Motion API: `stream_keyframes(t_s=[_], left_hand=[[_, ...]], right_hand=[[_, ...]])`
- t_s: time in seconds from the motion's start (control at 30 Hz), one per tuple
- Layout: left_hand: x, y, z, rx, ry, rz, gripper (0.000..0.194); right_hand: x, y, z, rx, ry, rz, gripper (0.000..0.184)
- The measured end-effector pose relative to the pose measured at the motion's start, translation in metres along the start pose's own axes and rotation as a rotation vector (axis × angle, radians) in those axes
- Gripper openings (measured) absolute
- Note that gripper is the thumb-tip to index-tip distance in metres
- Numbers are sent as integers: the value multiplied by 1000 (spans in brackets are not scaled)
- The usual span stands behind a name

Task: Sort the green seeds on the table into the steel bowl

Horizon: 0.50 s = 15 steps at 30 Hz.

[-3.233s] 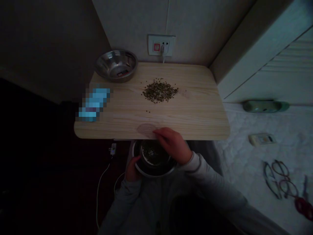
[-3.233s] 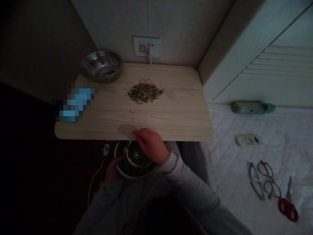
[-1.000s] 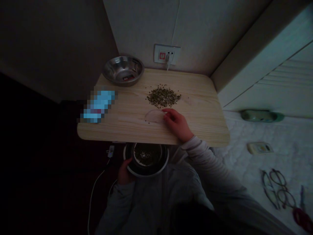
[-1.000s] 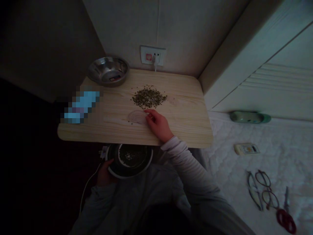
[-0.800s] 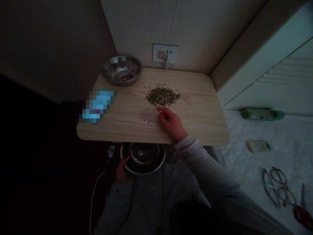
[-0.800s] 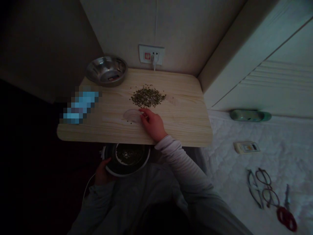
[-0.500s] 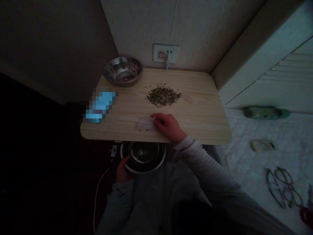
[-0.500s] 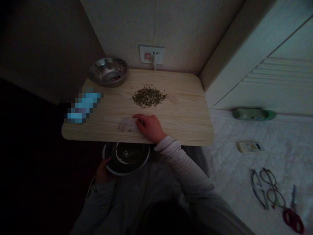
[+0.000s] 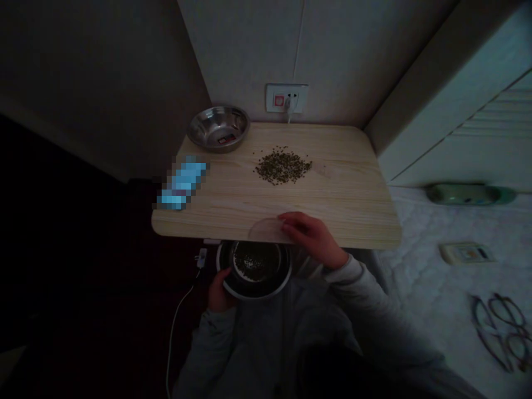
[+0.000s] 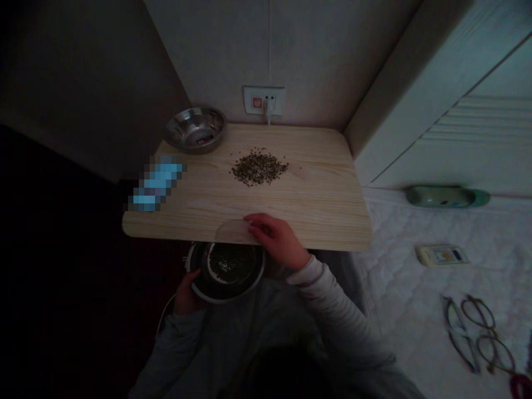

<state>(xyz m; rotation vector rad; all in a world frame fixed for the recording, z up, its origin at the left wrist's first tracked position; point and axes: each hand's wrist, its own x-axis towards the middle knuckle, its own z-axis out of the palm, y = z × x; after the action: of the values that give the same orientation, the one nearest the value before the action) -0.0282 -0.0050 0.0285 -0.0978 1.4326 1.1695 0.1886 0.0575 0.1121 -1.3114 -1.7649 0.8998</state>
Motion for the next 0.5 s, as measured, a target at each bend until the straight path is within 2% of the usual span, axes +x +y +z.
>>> stream_keyframes(t_s=[0.13, 0.2, 0.3, 0.4, 0.5], left_hand=[[-10, 2, 6, -35, 40, -59, 17], [-17, 4, 13, -34, 26, -126, 19], [-25, 8, 24, -31, 19, -212, 23], [-29, 9, 30, -34, 11, -217, 24], [-28, 9, 29, -36, -40, -237, 21]], right_hand=[[-34, 17, -35, -244, 442, 88, 24], [-50, 23, -48, -419, 544, 44, 20], [-69, 27, -55, -606, 506, -74, 13], [-79, 30, -47, -710, 374, -150, 11], [-82, 33, -38, -774, 306, -161, 12]])
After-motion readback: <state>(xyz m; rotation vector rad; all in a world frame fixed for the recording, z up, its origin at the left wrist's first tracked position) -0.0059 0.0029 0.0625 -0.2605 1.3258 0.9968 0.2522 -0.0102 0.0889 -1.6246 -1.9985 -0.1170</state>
